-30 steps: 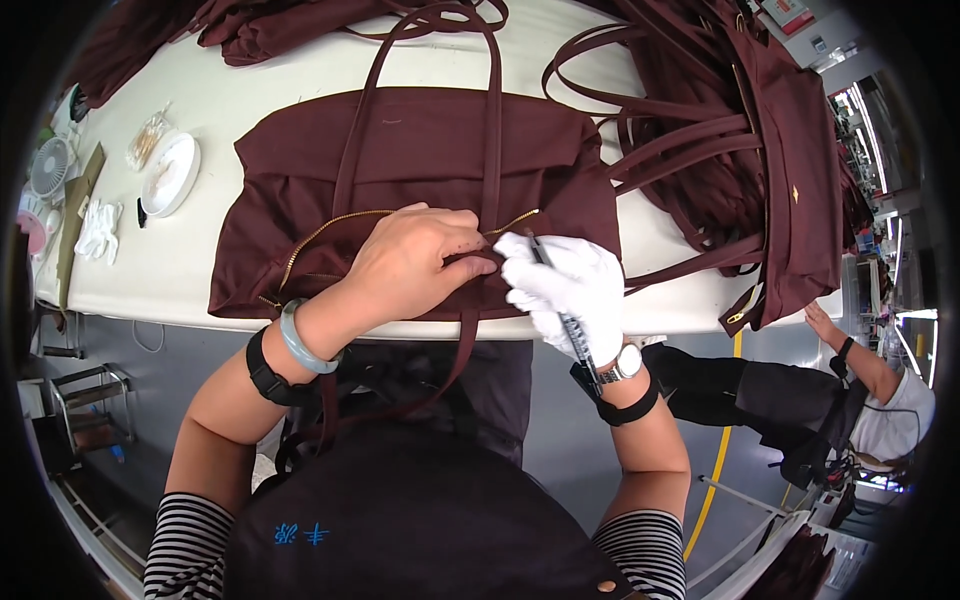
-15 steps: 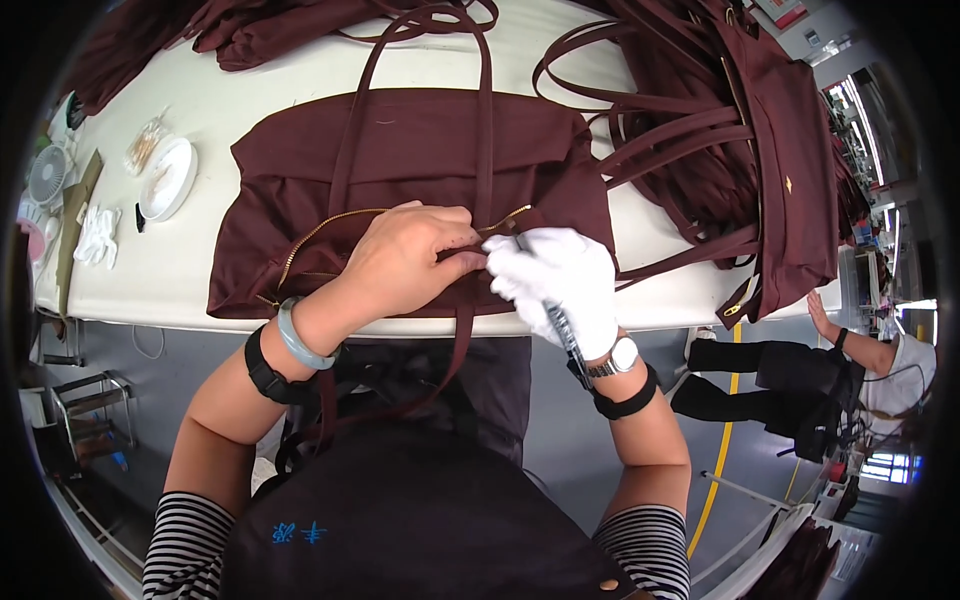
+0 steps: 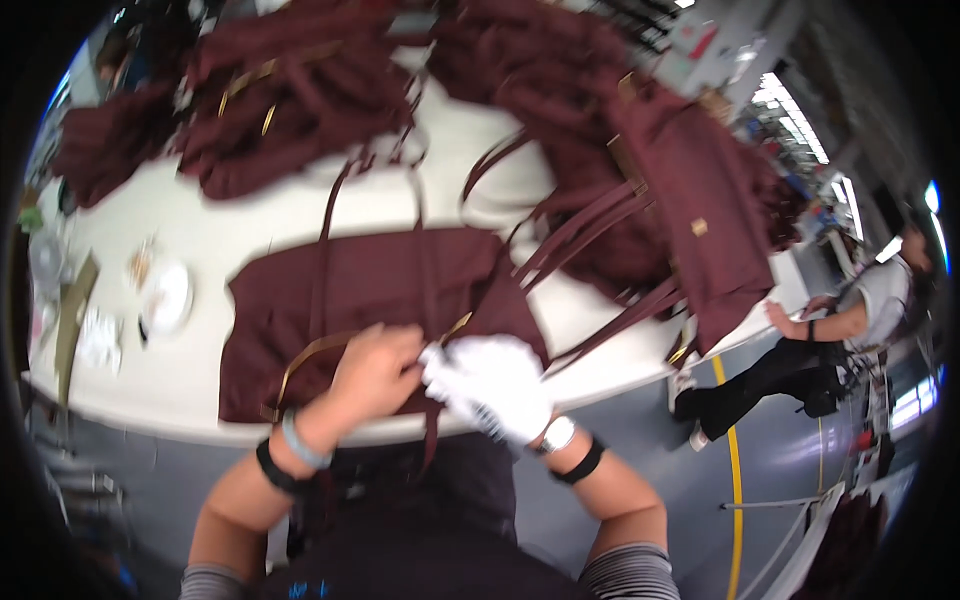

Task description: The recorder is inspecting and marking leather bags in a workshop environment.

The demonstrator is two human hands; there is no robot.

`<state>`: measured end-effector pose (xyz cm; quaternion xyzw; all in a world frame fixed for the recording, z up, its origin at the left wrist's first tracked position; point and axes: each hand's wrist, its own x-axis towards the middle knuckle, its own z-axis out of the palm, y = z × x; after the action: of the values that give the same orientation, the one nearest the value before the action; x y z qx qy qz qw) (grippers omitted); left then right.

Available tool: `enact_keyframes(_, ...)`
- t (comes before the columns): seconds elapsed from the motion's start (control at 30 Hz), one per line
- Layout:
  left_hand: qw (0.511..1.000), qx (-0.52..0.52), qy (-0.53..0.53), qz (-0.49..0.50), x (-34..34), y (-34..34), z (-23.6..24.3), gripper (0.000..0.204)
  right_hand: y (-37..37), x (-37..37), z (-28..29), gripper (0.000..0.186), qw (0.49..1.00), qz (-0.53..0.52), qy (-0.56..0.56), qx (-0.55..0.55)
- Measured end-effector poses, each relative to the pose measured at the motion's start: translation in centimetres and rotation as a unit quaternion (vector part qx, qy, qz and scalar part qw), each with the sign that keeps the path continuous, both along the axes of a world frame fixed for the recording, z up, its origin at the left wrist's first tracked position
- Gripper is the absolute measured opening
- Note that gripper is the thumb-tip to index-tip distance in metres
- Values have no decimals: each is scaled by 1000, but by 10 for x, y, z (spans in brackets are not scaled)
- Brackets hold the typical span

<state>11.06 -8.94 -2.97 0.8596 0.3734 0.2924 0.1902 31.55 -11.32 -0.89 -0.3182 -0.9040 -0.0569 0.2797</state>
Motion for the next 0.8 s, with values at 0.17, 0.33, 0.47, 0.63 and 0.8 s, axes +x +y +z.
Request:
enact_keyframes(0.17,999,-28,-31,7,-1,-9,1,14,-22,-8,-6,38,998,-32,49,19)
enact_keyframes(0.33,1000,8,-28,-6,-4,1,4,12,-20,-9,-6,44,997,-40,65,-5)
enact_keyframes(0.47,998,55,-29,17,-7,3,5,10,-14,-20,1,37,996,-68,57,16)
enact_keyframes(0.63,998,51,-13,22,1,-8,4,14,-15,-13,-2,23,988,-41,143,-41)
enact_keyframes(0.8,999,-16,-37,31,10,-19,9,25,-40,-13,-12,15,892,-91,429,-111)
